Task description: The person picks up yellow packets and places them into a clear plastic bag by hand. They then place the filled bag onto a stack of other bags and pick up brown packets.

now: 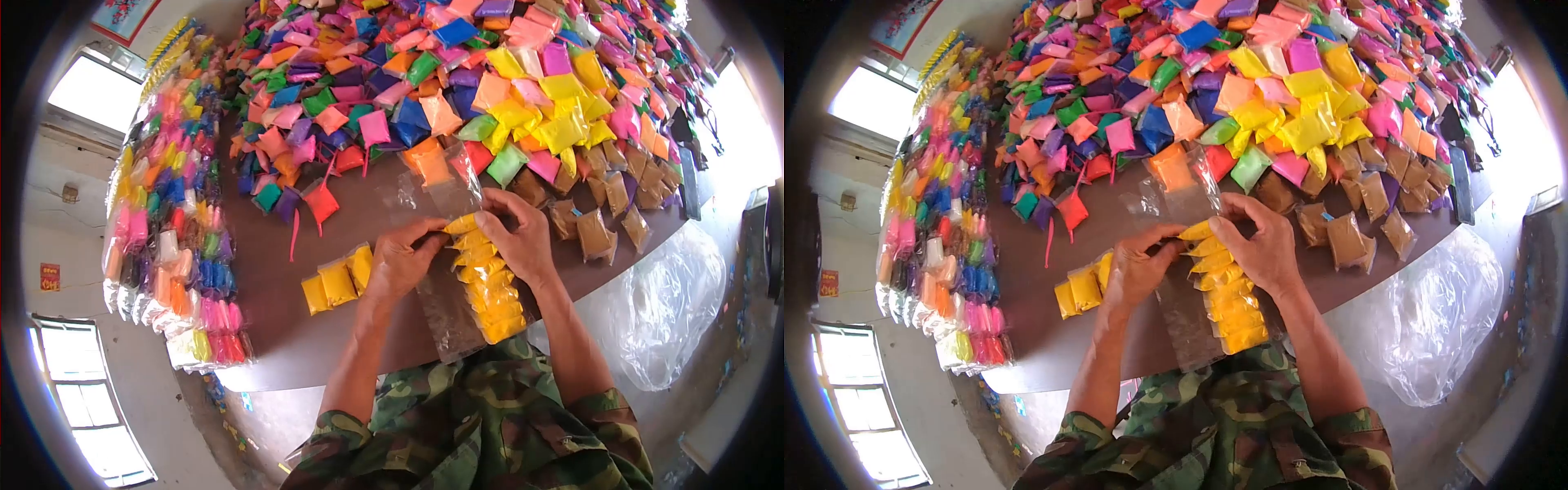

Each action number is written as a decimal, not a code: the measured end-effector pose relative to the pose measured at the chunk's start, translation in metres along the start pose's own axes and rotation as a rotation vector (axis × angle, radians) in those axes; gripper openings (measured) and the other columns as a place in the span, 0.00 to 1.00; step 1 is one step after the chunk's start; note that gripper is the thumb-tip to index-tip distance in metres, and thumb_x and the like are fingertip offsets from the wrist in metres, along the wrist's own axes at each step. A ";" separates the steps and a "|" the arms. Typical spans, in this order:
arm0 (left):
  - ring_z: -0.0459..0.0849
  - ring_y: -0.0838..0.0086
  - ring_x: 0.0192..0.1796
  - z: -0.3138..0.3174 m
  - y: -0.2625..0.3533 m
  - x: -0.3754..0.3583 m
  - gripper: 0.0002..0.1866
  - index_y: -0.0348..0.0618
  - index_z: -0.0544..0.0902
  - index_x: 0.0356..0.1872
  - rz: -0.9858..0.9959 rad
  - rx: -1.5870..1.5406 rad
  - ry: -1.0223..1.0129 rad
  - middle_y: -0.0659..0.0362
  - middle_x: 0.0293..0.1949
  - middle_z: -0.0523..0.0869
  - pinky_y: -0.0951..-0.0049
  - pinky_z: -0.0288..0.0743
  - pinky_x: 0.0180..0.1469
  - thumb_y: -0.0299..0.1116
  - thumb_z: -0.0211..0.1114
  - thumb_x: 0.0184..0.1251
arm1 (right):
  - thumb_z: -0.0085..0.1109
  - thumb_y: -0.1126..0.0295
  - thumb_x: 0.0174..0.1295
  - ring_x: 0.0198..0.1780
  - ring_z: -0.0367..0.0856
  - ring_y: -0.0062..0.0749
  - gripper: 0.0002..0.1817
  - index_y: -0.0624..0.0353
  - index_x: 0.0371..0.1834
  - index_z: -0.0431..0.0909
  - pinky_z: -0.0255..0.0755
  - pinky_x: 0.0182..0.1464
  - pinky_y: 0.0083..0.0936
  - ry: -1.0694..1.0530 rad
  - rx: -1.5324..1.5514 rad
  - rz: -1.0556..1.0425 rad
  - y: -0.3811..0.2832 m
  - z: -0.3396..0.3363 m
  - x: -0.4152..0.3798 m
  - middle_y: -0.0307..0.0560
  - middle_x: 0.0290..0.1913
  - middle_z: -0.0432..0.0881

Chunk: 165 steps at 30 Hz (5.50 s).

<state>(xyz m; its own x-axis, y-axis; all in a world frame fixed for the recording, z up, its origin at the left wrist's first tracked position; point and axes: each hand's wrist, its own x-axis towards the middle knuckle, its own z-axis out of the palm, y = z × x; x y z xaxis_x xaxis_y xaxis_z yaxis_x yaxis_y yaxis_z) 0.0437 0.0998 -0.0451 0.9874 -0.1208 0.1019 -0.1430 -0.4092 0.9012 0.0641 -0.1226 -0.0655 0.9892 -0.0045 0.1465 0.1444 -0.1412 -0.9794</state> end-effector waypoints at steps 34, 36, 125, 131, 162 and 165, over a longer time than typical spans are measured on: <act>0.94 0.68 0.43 -0.116 -0.008 -0.077 0.19 0.38 0.90 0.61 -0.058 0.796 0.280 0.49 0.54 0.94 0.69 0.87 0.45 0.29 0.76 0.71 | 0.77 0.70 0.68 0.41 0.86 0.16 0.14 0.63 0.54 0.90 0.82 0.49 0.21 -0.016 0.031 -0.012 0.007 0.001 0.002 0.36 0.41 0.92; 0.94 0.68 0.42 -0.130 -0.012 -0.085 0.20 0.37 0.90 0.61 -0.159 0.787 0.236 0.49 0.54 0.94 0.67 0.87 0.45 0.31 0.77 0.69 | 0.77 0.70 0.69 0.41 0.86 0.16 0.14 0.63 0.54 0.90 0.81 0.48 0.21 -0.015 0.030 -0.024 0.010 0.001 0.003 0.36 0.40 0.92; 0.91 0.66 0.39 -0.094 -0.011 -0.025 0.27 0.39 0.88 0.63 -0.234 0.575 0.095 0.52 0.51 0.92 0.62 0.85 0.43 0.36 0.80 0.64 | 0.75 0.71 0.72 0.50 0.89 0.19 0.18 0.65 0.63 0.88 0.82 0.56 0.22 0.025 0.103 -0.004 0.012 0.003 0.004 0.41 0.50 0.94; 0.84 0.81 0.34 -0.109 -0.010 -0.031 0.20 0.33 0.87 0.57 -0.367 0.207 0.027 0.59 0.44 0.89 0.77 0.80 0.38 0.29 0.79 0.68 | 0.75 0.70 0.72 0.51 0.88 0.19 0.19 0.65 0.63 0.88 0.82 0.57 0.22 0.024 0.098 0.001 0.009 0.002 0.003 0.41 0.50 0.94; 0.93 0.58 0.50 0.008 -0.013 0.032 0.15 0.39 0.92 0.52 0.186 0.160 0.019 0.51 0.44 0.94 0.66 0.84 0.57 0.18 0.70 0.67 | 0.70 0.64 0.78 0.55 0.91 0.24 0.18 0.62 0.64 0.89 0.82 0.59 0.26 0.046 -0.006 -0.009 0.005 0.003 0.006 0.48 0.54 0.95; 0.93 0.55 0.49 0.005 -0.008 0.033 0.15 0.38 0.92 0.52 0.234 0.173 0.019 0.50 0.44 0.93 0.65 0.84 0.54 0.17 0.69 0.67 | 0.72 0.65 0.76 0.56 0.92 0.26 0.18 0.62 0.64 0.89 0.82 0.60 0.26 0.039 -0.049 -0.026 0.004 0.002 0.006 0.49 0.56 0.95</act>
<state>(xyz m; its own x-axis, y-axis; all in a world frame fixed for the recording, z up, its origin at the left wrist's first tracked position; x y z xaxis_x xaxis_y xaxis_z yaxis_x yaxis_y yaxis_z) 0.0767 0.0944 -0.0516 0.9273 -0.2132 0.3078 -0.3744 -0.5204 0.7674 0.0710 -0.1211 -0.0693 0.9834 -0.0383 0.1775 0.1673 -0.1901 -0.9674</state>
